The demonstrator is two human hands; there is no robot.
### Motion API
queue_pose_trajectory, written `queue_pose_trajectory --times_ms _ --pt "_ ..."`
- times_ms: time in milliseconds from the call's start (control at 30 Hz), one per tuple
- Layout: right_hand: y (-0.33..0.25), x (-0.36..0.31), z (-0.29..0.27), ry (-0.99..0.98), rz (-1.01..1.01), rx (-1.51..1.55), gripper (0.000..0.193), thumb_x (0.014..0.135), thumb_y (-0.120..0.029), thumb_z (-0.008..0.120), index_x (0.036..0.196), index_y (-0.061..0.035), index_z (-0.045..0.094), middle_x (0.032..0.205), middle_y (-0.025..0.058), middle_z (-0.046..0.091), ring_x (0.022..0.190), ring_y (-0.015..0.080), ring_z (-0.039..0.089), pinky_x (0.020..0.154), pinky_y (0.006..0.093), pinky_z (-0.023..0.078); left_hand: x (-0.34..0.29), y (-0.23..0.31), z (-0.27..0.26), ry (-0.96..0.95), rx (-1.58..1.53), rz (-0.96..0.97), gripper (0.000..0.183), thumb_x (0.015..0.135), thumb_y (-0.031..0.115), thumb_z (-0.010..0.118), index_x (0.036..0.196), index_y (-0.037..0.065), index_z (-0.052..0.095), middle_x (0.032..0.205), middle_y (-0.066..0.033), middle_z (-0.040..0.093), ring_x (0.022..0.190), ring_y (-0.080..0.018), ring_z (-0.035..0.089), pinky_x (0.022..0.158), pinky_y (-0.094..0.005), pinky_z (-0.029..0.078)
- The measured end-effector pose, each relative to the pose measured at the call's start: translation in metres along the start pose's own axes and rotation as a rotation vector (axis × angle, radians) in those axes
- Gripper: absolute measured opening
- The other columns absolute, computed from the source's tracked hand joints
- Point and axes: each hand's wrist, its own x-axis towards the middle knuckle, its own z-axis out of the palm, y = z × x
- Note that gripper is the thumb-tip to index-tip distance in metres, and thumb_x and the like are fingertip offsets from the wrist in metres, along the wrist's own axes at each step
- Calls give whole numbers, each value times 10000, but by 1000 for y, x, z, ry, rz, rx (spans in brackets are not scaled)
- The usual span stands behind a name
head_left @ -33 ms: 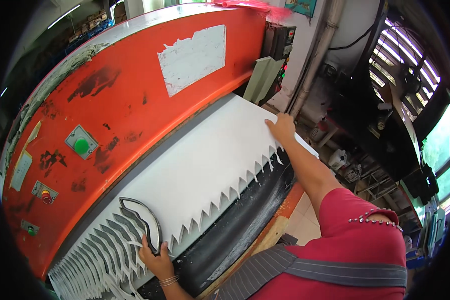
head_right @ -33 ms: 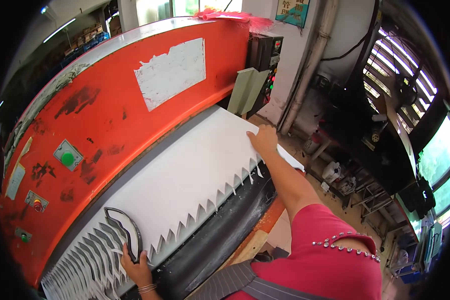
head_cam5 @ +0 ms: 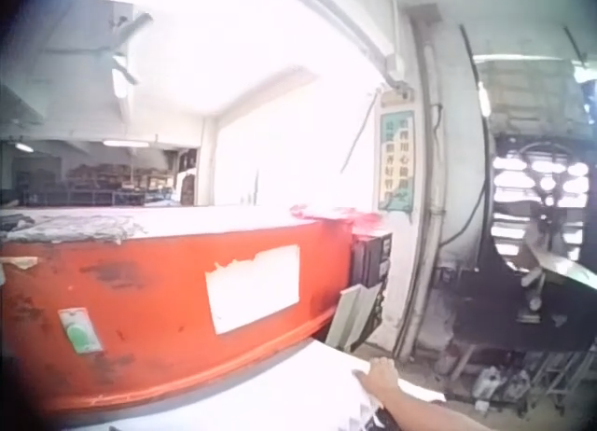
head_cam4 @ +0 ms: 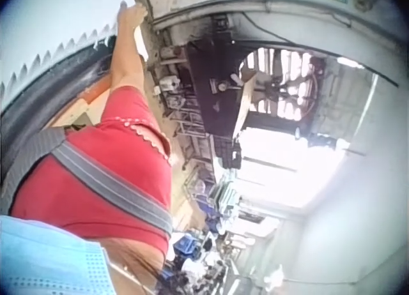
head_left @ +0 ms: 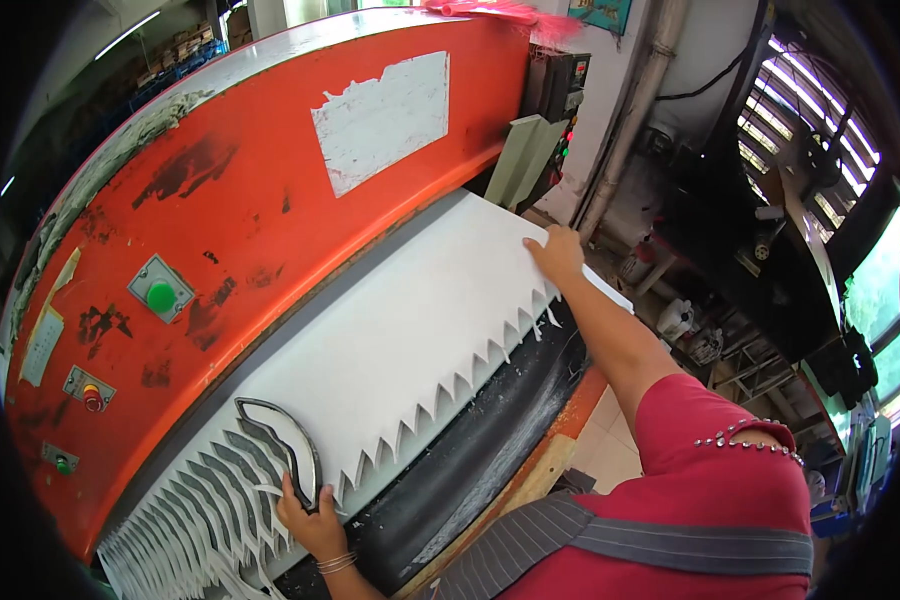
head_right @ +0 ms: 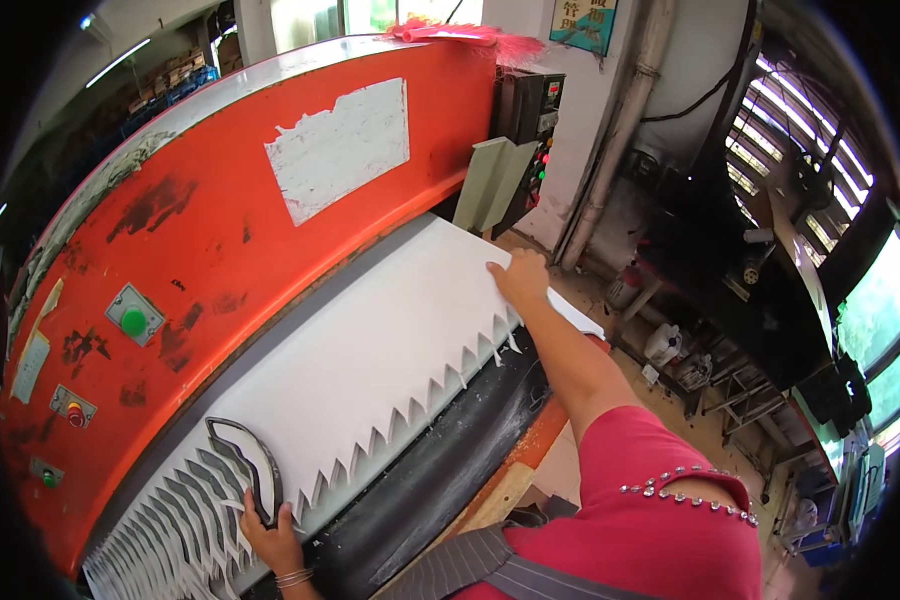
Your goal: Operating an industrial stamping machine to cut or emboss shoe upper components from fabric sheets.
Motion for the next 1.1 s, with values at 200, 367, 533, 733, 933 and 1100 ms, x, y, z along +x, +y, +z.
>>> queue_pose_trajectory --times_ms 200,367,533,733,933,1100 --pt "-35 32 40 -90 -76 -203 673 877 -606 489 1192 -21 592 1196 180 563 1167 349 476 966 491 390 2 -12 7 73 74 -33 640 813 203 690 1377 17 451 1231 -243 534 1140 -395 486 986 -433 369" --pt "-98 -29 5 -79 -627 -114 536 843 -301 655 1308 -77 510 1261 172 547 1181 337 477 950 488 383 -11 -9 14 63 83 115 629 796 171 684 1354 -10 458 1075 -225 570 1015 -388 508 914 -450 391" --pt "-253 -177 -25 -517 -1677 391 576 775 -74 619 1337 -80 495 1367 150 500 1264 291 478 1021 395 390 -22 4 11 17 14 32 726 783 183 710 1398 -22 381 1027 -205 581 986 -375 522 913 -449 383" --pt "-329 -240 -8 -698 -2167 106 405 741 -74 628 1145 -79 609 1146 134 622 1210 278 518 976 370 392 -27 3 9 -13 -59 -48 898 754 189 757 1461 -34 252 1128 -190 615 1029 -352 524 953 -434 370" --pt "-276 -230 -94 -1213 -2061 439 511 625 -254 816 1024 2 625 860 163 626 905 374 588 812 443 464 -52 -6 -7 -131 49 111 960 644 121 791 1452 -2 288 1357 -127 522 1132 -366 495 1022 -458 322" --pt "-243 -237 -123 -1408 -1859 576 607 693 -249 794 1190 11 562 1002 201 599 1005 364 552 879 420 450 -73 37 -45 -279 121 274 946 715 348 744 1489 88 266 1521 -129 319 1411 -337 270 1130 -533 107"
